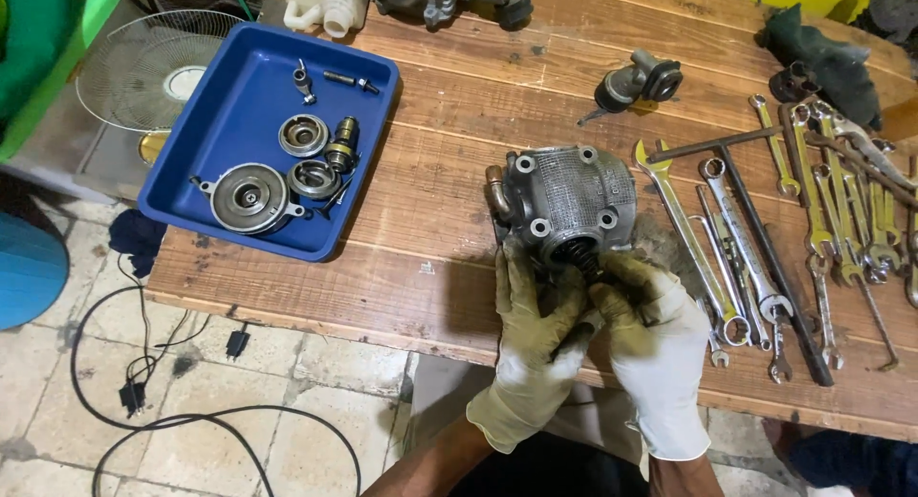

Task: Cleaning a motorcycle cylinder head and attempting to install a valve spring into its seat.

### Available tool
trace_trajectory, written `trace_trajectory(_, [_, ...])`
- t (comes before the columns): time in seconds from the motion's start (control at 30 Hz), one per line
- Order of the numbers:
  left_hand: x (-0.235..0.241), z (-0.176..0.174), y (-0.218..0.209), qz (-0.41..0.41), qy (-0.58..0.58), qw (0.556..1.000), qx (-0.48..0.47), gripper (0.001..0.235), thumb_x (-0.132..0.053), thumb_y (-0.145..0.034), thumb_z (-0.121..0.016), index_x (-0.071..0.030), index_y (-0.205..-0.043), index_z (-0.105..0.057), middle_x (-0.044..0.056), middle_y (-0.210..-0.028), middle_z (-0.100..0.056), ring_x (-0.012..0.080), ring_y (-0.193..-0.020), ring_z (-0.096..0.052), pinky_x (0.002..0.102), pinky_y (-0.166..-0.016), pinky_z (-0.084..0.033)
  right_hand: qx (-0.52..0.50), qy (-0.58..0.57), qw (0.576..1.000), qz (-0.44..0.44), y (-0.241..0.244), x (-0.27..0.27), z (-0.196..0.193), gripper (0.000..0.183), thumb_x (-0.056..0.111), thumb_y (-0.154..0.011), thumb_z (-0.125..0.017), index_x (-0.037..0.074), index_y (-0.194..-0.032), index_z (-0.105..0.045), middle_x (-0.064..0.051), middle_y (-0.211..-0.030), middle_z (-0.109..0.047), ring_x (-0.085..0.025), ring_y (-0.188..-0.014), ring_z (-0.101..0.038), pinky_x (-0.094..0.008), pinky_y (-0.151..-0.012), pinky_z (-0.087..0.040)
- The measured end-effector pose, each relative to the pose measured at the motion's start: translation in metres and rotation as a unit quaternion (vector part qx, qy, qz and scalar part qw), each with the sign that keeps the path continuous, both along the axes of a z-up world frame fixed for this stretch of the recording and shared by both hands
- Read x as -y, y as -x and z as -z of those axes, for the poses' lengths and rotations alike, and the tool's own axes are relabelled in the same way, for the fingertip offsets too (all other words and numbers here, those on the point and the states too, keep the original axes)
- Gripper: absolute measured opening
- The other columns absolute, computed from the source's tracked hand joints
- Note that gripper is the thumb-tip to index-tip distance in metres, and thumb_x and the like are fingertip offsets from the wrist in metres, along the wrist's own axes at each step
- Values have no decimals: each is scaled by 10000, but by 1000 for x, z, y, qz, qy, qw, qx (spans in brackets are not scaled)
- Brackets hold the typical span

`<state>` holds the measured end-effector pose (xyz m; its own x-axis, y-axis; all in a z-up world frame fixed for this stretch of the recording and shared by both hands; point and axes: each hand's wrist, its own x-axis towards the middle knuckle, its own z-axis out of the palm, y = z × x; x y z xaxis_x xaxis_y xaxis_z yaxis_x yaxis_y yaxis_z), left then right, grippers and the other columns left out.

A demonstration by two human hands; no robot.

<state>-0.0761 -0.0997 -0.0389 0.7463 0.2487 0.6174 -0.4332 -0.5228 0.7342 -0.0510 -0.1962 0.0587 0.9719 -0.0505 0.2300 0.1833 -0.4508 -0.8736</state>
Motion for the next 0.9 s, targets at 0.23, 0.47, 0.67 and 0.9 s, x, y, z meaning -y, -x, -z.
trace_trajectory(0.23, [-3, 18, -2, -2, -22, 1000, -3, 471, -261, -979, -689, -118, -1415, -584, 402, -1607, -205, 672, -1494, -240, 743, -1267, -258, 22, -27, 999, 10, 8, -11, 8, 335, -103, -832, -709, -5, -1151, -728, -156, -1135, -755, -244, -1068, -738, -339, -1000, -616])
trace_trajectory(0.47, [-7, 11, 1, 11, 12, 1000, 6, 470, -195, -989, -708, -90, -1428, -578, 335, -1634, -234, 601, -1523, -268, 677, -1303, -272, 42, 50, 998, 11, 3, -16, -3, 340, -99, -817, -686, 22, -1129, -749, -142, -1113, -758, -220, -1032, -741, -310, -970, -615])
trace_trajectory(0.67, [-8, 7, 0, 3, 0, 1000, 12, 564, -271, -998, -764, -150, -1496, -526, 347, -1650, -203, 605, -1540, -267, 683, -1309, -286, -12, 40, 998, 50, -2, -12, -4, 236, 33, -893, -706, 31, -1126, -739, -108, -1116, -750, -194, -1034, -708, -285, -936, -568])
trace_trajectory(0.9, [-9, 1, 1, 6, 7, 1000, -13, 547, -292, -991, -757, -100, -1464, -560, 341, -1644, -213, 593, -1525, -280, 675, -1295, -280, 23, -25, 999, 23, 3, -20, -8, 236, 59, -919, -707, -8, -1145, -705, -122, -1098, -750, -207, -1033, -712, -304, -955, -581])
